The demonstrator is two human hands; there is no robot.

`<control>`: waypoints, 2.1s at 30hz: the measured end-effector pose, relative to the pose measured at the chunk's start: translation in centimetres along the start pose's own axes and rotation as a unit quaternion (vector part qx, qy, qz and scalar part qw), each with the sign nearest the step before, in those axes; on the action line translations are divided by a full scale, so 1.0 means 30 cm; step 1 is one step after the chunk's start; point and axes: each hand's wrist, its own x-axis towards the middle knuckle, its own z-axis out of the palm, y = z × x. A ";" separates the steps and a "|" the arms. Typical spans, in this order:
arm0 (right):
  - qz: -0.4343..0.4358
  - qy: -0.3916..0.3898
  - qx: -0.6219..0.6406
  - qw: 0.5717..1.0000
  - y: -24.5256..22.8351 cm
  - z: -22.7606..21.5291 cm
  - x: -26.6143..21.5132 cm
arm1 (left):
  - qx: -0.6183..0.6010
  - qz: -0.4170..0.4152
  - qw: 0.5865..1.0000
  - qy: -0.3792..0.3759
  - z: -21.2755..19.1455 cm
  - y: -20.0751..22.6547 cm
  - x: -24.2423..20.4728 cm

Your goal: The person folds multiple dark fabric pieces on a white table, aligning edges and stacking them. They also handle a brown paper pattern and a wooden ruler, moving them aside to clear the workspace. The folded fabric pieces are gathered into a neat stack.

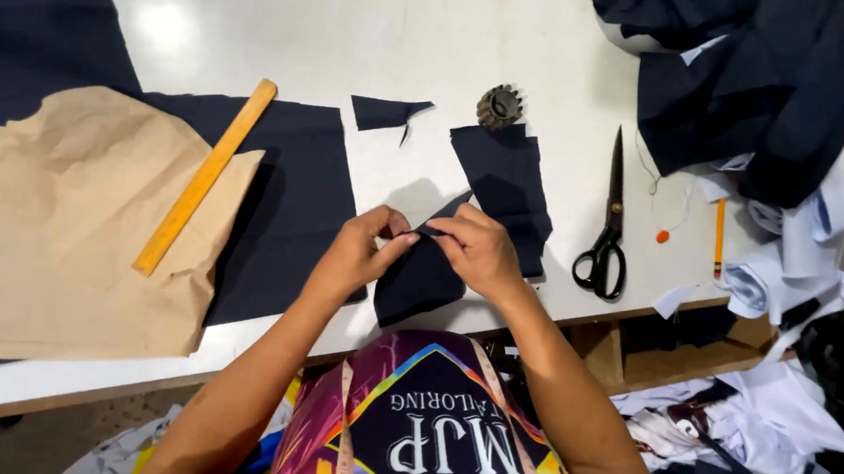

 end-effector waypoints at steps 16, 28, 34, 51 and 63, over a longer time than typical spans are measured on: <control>0.135 0.133 -0.284 0.940 0.203 0.162 -0.304 | 0.423 -0.080 0.895 0.117 -0.612 -0.167 -0.053; 0.143 0.147 0.198 0.958 0.198 0.004 -0.124 | 0.314 0.088 0.944 -0.055 0.007 -0.096 0.263; 0.292 0.458 0.512 0.665 0.583 -0.517 -0.292 | 0.447 0.052 0.890 -0.073 0.101 -0.084 0.174; 0.218 0.336 0.033 0.916 0.890 -0.996 -0.224 | 0.274 -0.006 0.958 -0.083 0.802 -0.139 0.536; 0.230 0.246 -0.163 0.927 1.019 -0.663 -0.516 | 0.316 0.178 0.929 0.069 1.062 0.108 1.669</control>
